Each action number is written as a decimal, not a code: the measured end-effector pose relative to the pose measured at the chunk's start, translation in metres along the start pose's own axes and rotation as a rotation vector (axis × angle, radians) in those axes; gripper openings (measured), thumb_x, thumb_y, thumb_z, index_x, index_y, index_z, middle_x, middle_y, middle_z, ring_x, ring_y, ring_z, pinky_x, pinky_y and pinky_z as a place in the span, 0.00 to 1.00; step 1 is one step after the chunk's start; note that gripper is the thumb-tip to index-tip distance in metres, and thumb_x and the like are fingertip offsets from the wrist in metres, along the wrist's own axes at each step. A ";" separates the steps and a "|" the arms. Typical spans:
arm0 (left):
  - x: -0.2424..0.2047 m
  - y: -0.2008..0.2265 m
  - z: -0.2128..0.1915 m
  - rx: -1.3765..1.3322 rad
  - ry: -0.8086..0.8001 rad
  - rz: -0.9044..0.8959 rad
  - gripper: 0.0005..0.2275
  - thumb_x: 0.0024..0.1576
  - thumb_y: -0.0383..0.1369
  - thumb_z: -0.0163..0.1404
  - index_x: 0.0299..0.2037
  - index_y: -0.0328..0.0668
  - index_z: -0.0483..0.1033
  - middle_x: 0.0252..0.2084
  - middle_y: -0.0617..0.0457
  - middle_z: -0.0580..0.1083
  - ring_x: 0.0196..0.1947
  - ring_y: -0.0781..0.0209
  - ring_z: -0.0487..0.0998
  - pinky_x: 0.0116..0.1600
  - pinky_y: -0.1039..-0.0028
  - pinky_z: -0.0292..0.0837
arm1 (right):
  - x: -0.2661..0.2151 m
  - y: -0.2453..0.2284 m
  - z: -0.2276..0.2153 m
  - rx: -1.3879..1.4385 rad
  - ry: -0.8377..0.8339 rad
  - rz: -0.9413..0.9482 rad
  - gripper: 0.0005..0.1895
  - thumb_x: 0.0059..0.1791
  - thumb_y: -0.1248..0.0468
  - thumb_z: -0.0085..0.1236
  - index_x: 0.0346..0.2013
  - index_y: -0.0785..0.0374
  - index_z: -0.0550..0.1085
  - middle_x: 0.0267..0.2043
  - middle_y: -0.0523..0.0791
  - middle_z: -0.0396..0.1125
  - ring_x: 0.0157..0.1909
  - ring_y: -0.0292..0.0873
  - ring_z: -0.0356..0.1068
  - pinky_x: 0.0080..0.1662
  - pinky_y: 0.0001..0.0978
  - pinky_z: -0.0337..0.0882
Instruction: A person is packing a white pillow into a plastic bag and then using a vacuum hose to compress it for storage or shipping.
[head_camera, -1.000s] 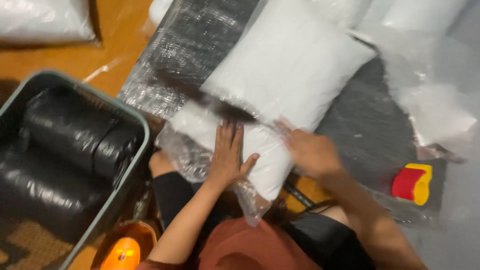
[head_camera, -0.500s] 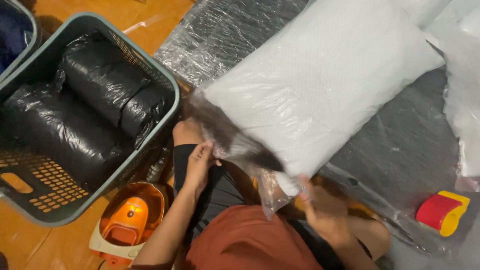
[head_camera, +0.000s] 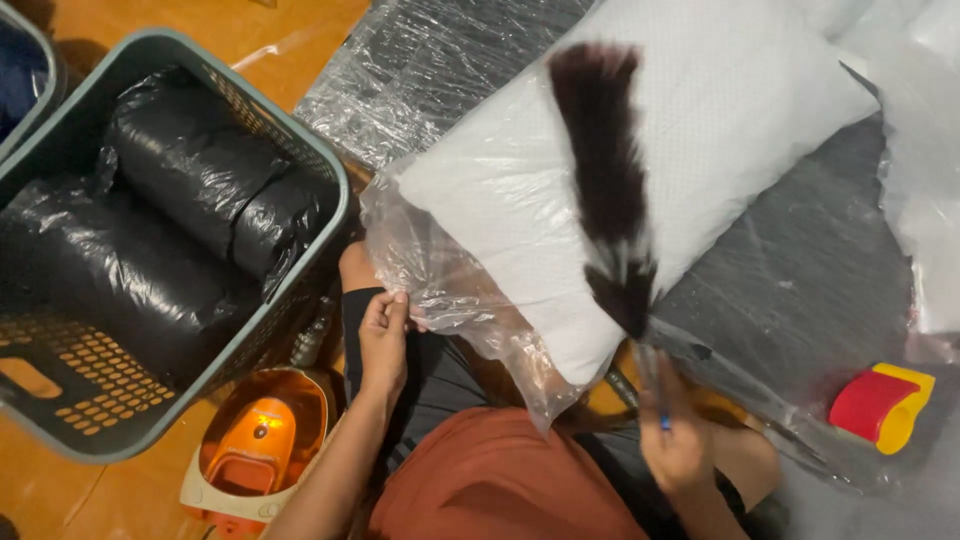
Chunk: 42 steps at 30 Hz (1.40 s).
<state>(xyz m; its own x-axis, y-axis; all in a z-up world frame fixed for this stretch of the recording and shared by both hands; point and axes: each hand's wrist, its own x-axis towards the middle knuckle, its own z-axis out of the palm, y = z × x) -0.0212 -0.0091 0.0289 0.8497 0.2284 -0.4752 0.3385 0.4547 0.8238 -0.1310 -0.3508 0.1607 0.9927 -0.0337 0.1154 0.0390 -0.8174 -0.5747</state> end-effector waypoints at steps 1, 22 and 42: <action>-0.001 0.000 0.001 -0.003 0.037 0.005 0.10 0.65 0.35 0.49 0.46 0.35 0.72 0.30 0.52 0.72 0.27 0.67 0.69 0.38 0.80 0.70 | -0.001 -0.003 0.003 -0.120 -0.010 0.057 0.26 0.50 0.63 0.55 0.64 0.66 0.69 0.46 0.53 0.76 0.17 0.42 0.67 0.21 0.34 0.65; 0.035 -0.023 -0.011 0.180 0.170 0.152 0.07 0.63 0.34 0.56 0.47 0.44 0.76 0.28 0.55 0.72 0.23 0.68 0.75 0.31 0.82 0.71 | 0.094 0.072 -0.033 -0.226 0.523 0.261 0.19 0.61 0.64 0.49 0.66 0.66 0.72 0.55 0.61 0.71 0.55 0.64 0.70 0.53 0.52 0.70; -0.034 0.097 0.136 0.798 -0.256 1.147 0.23 0.52 0.26 0.60 0.57 0.24 0.68 0.65 0.29 0.62 0.72 0.24 0.54 0.72 0.42 0.48 | 0.111 0.222 -0.017 0.027 0.528 0.815 0.24 0.60 0.44 0.44 0.66 0.52 0.67 0.57 0.60 0.69 0.60 0.66 0.67 0.59 0.58 0.65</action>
<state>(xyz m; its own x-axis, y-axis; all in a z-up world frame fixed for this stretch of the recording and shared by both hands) 0.0380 -0.0896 0.1671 0.8245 -0.0660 0.5620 -0.5166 -0.4933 0.6999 -0.0138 -0.5454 0.0600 0.5382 -0.8426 0.0187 -0.6288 -0.4163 -0.6567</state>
